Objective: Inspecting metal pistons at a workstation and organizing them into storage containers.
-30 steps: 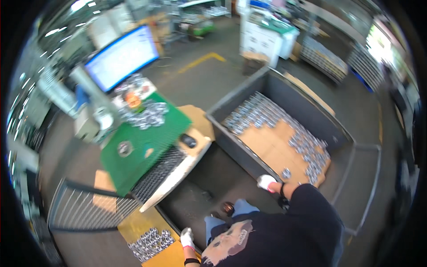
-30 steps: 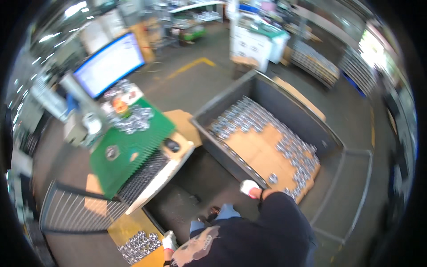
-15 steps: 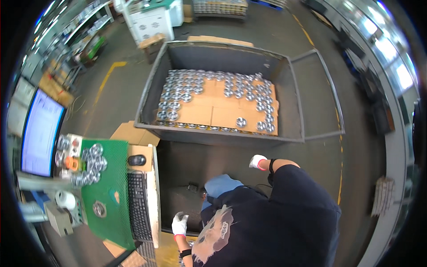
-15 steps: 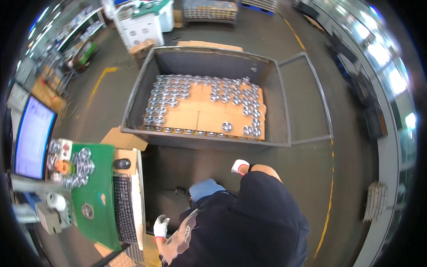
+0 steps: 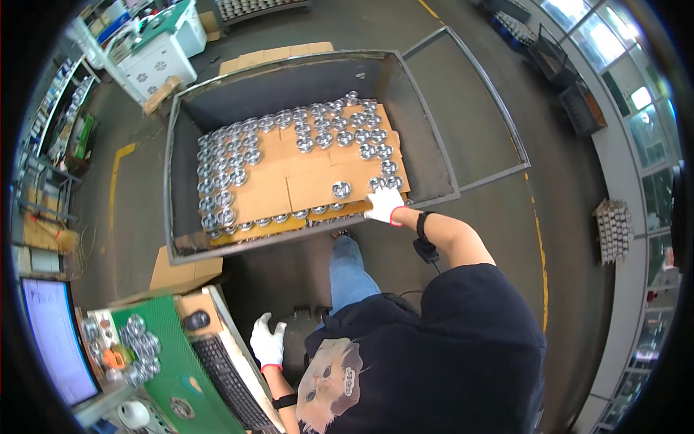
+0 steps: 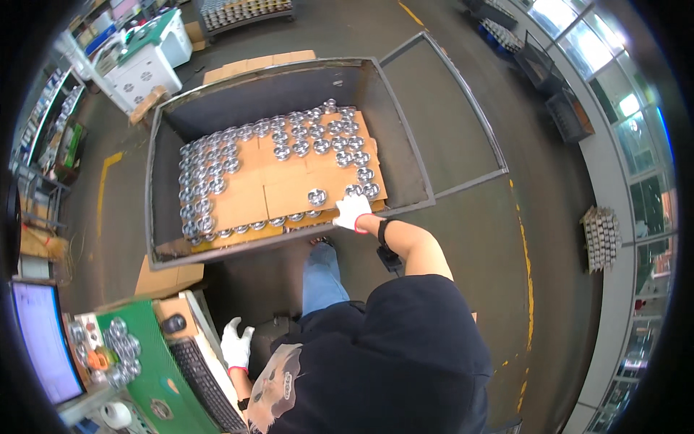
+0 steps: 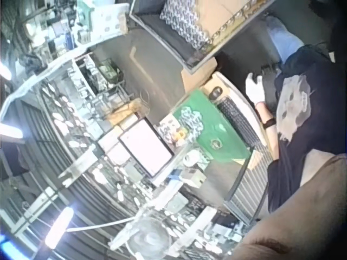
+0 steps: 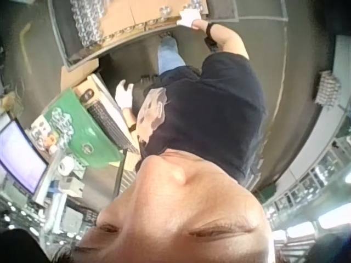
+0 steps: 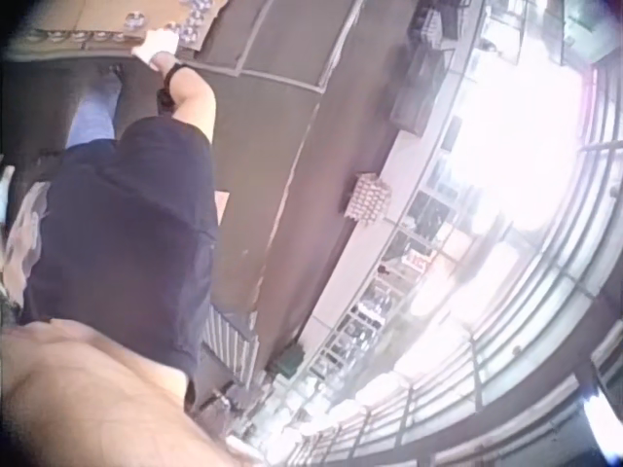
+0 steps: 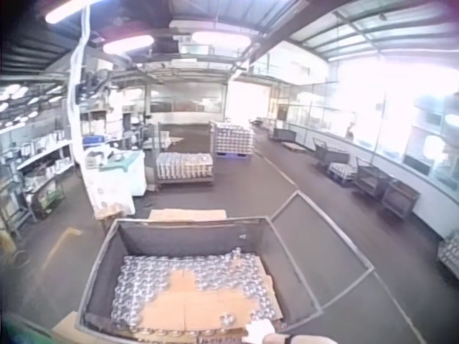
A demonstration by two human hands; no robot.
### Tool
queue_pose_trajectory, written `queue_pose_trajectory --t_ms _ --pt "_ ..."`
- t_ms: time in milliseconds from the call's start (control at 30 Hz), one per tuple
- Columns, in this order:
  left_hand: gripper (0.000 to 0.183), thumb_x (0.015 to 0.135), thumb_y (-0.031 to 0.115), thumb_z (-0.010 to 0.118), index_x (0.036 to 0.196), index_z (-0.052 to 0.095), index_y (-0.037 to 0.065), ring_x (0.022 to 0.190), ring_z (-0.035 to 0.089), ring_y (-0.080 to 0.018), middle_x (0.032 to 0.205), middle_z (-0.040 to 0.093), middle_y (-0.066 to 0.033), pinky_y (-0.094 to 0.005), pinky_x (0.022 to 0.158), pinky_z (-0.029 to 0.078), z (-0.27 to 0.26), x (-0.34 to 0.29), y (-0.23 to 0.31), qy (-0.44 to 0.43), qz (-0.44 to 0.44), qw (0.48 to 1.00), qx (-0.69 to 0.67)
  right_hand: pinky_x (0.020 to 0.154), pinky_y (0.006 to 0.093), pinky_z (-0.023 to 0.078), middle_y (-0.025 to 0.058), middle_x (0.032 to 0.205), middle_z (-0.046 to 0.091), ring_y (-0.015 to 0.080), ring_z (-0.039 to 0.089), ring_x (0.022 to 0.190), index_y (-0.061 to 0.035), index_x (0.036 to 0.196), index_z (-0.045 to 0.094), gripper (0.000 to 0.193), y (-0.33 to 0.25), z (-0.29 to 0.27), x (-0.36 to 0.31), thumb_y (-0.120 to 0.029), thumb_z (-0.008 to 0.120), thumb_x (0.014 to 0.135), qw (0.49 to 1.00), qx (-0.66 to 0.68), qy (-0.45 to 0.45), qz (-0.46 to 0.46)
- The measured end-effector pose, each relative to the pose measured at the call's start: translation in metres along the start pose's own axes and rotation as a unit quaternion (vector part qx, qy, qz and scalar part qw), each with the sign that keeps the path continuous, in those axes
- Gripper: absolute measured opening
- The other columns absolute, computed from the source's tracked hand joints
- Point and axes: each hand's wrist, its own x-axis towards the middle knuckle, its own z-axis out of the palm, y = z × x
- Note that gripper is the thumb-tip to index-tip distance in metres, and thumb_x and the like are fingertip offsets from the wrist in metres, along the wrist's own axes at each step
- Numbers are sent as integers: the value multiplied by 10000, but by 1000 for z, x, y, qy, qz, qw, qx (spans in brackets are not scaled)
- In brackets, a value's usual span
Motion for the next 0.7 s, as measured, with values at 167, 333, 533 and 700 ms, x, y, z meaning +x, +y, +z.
queue_pose_trajectory --t_ms 167,333,533,700 --pt "489 728 247 773 1138 619 31 1115 568 -352 1173 625 -169 -440 985 428 23 124 92 -2 70 997 44 956 449 441 158 1185 633 323 600 1105 -150 1207 617 595 70 5 97 -553 606 769 994 41 -64 73" --pt "490 824 382 676 1191 570 74 1169 506 -353 1208 589 -151 -542 1060 313 90 217 148 -105 168 974 108 993 495 408 148 1368 521 317 527 1234 -157 1319 540 673 141 40 195 -552 631 781 980 74 -129 129" --pt "396 861 414 611 1106 612 103 1057 560 -347 1046 636 -146 -533 1014 345 141 230 139 -145 109 968 171 1048 523 354 210 1415 460 372 476 1280 -228 1500 305 857 175 59 297 -466 702 778 967 108 -181 146" --pt "329 848 359 612 1048 625 98 1003 574 -329 1024 631 -131 -510 990 360 136 240 155 -197 94 955 204 1121 554 245 238 1500 340 503 333 1342 -376 1467 341 726 182 85 358 -377 659 813 968 88 -131 195"
